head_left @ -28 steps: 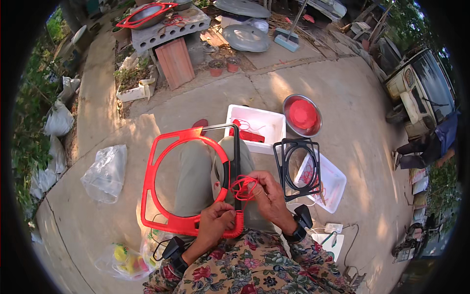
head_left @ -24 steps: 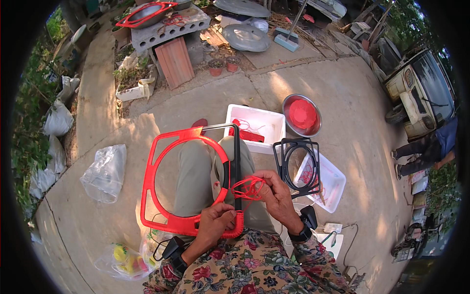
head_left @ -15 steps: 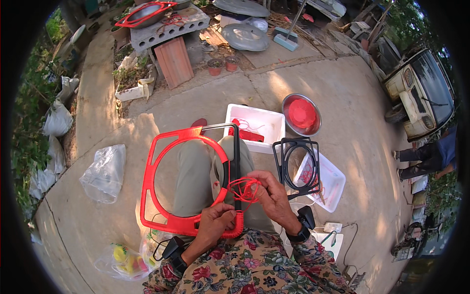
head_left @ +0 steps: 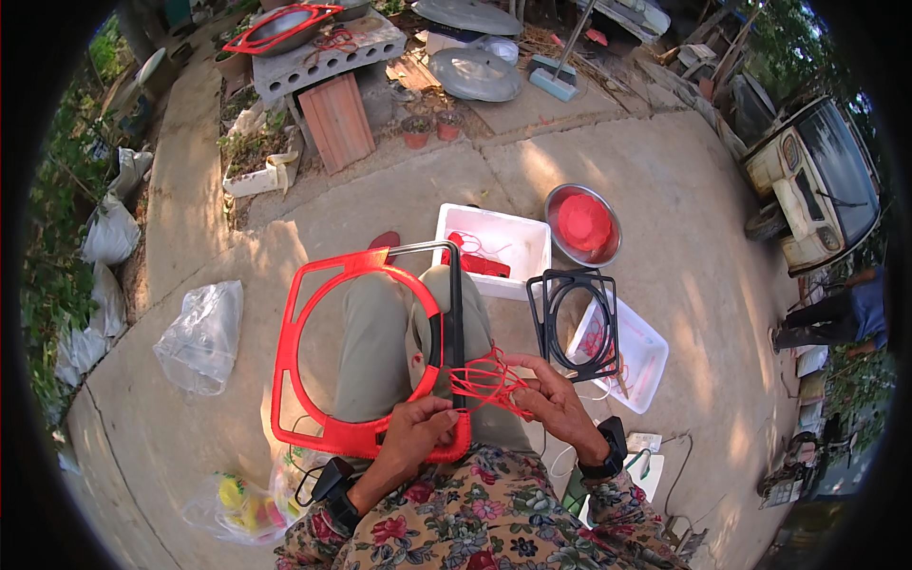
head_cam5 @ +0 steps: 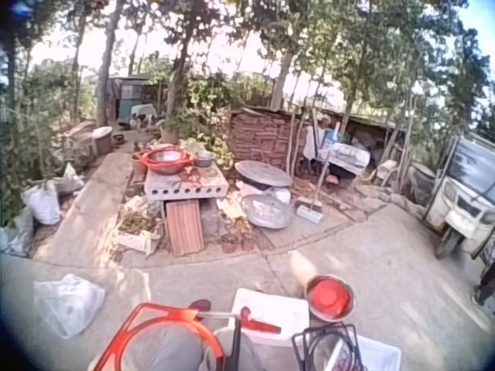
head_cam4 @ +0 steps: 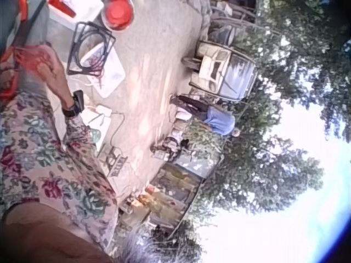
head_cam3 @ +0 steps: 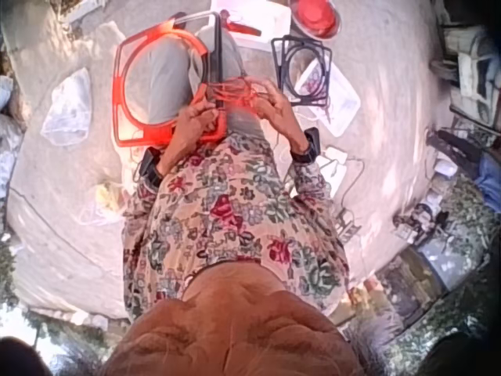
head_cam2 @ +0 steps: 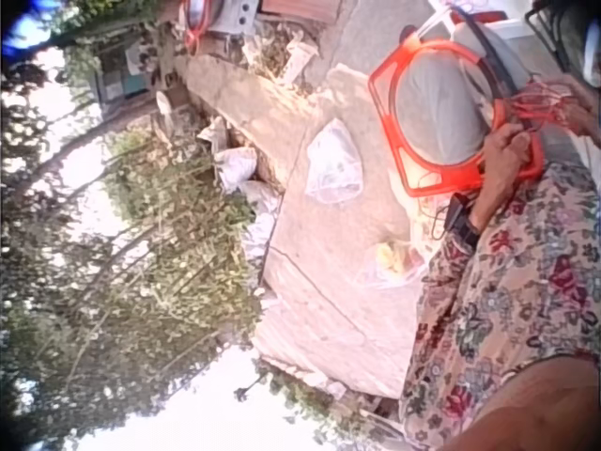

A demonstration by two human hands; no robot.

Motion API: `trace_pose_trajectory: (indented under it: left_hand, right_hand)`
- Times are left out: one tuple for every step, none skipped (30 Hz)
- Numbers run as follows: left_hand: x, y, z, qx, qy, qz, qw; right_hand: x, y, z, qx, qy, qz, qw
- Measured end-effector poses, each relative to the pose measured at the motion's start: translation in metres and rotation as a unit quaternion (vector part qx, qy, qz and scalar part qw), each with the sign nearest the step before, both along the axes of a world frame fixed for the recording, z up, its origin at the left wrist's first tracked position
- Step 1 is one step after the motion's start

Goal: Tying red wire or cord around plastic frames, likely for furniture assembly.

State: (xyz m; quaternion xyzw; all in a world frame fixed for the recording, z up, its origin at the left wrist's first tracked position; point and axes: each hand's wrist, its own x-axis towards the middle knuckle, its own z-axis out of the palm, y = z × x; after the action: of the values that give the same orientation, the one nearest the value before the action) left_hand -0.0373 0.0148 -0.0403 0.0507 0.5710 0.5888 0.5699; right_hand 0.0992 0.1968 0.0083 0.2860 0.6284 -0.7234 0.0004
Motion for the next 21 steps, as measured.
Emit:
trace_pose_trajectory:
  left_hand:
    - [0.001, 0.000, -0.002, 0.000, -0.008, 0.002, 1.000]
    - [0.002, 0.001, -0.002, 0.000, -0.010, 0.001, 1.000]
    - [0.004, 0.003, -0.001, -0.002, -0.009, 0.010, 1.000]
    - [0.005, 0.003, 0.001, -0.007, -0.006, 0.022, 1.000]
    - [0.004, 0.003, 0.003, -0.006, -0.008, 0.019, 1.000]
    - [0.003, 0.002, 0.005, -0.010, -0.009, 0.019, 1.000]
    - [0.001, 0.002, 0.007, -0.014, -0.011, 0.019, 1.000]
    - [0.000, 0.002, 0.007, -0.015, -0.010, 0.017, 1.000]
    - [-0.001, 0.001, 0.007, -0.011, -0.019, 0.020, 1.000]
    - [-0.002, 0.003, 0.009, -0.001, -0.034, 0.016, 0.999]
    - [-0.004, 0.004, 0.010, 0.004, -0.037, 0.008, 0.999]
    - [-0.005, 0.011, 0.010, 0.015, -0.050, -0.006, 0.999]
    - [-0.003, 0.009, 0.010, -0.001, -0.037, 0.006, 0.999]
    - [-0.001, 0.008, 0.010, -0.010, -0.026, 0.014, 1.000]
    - [0.000, 0.007, 0.009, -0.021, -0.017, 0.015, 1.000]
    - [0.001, 0.005, 0.008, -0.031, -0.010, 0.017, 0.999]
    - [0.002, 0.004, 0.008, -0.036, -0.007, 0.018, 0.999]
    - [0.002, 0.005, 0.011, -0.029, -0.013, 0.016, 0.999]
    - [0.001, 0.006, 0.012, -0.025, -0.015, 0.019, 0.999]
    - [0.001, 0.007, 0.013, -0.026, -0.011, 0.017, 0.999]
    - [-0.001, 0.006, 0.013, -0.030, -0.012, 0.014, 0.999]
  right_hand:
    - [0.017, 0.005, -0.001, -0.015, -0.041, 0.005, 0.999]
    - [0.041, 0.011, -0.011, -0.041, -0.068, -0.003, 0.997]
    - [0.067, 0.017, -0.024, -0.067, -0.097, -0.012, 0.993]
    - [0.091, 0.022, -0.038, -0.081, -0.132, -0.045, 0.987]
    - [0.119, 0.027, -0.052, -0.090, -0.169, -0.082, 0.978]
    - [0.156, 0.036, -0.076, -0.055, -0.190, -0.112, 0.974]
    - [0.200, 0.044, -0.103, -0.020, -0.211, -0.143, 0.967]
    - [0.244, 0.052, -0.128, 0.047, -0.248, -0.201, 0.947]
    - [0.284, 0.060, -0.146, 0.171, -0.318, -0.209, 0.909]
    - [0.329, 0.068, -0.171, 0.310, -0.304, -0.277, 0.857]
    - [0.379, 0.077, -0.184, 0.242, -0.365, -0.392, 0.809]
    - [0.440, 0.085, -0.199, 0.346, -0.374, -0.405, 0.759]
    - [0.408, 0.086, -0.203, 0.402, -0.314, -0.368, 0.777]
    - [0.372, 0.086, -0.206, 0.456, -0.251, -0.333, 0.786]
    - [0.325, 0.080, -0.193, 0.330, -0.227, -0.319, 0.859]
    - [0.270, 0.070, -0.172, 0.198, -0.199, -0.297, 0.912]
    - [0.214, 0.056, -0.145, 0.140, -0.160, -0.262, 0.941]
    - [0.164, 0.038, -0.109, 0.087, -0.121, -0.233, 0.961]
    - [0.125, 0.027, -0.088, 0.083, -0.110, -0.189, 0.972]
    - [0.094, 0.018, -0.072, 0.079, -0.098, -0.143, 0.982]
    - [0.067, 0.008, -0.052, 0.045, -0.074, -0.119, 0.989]
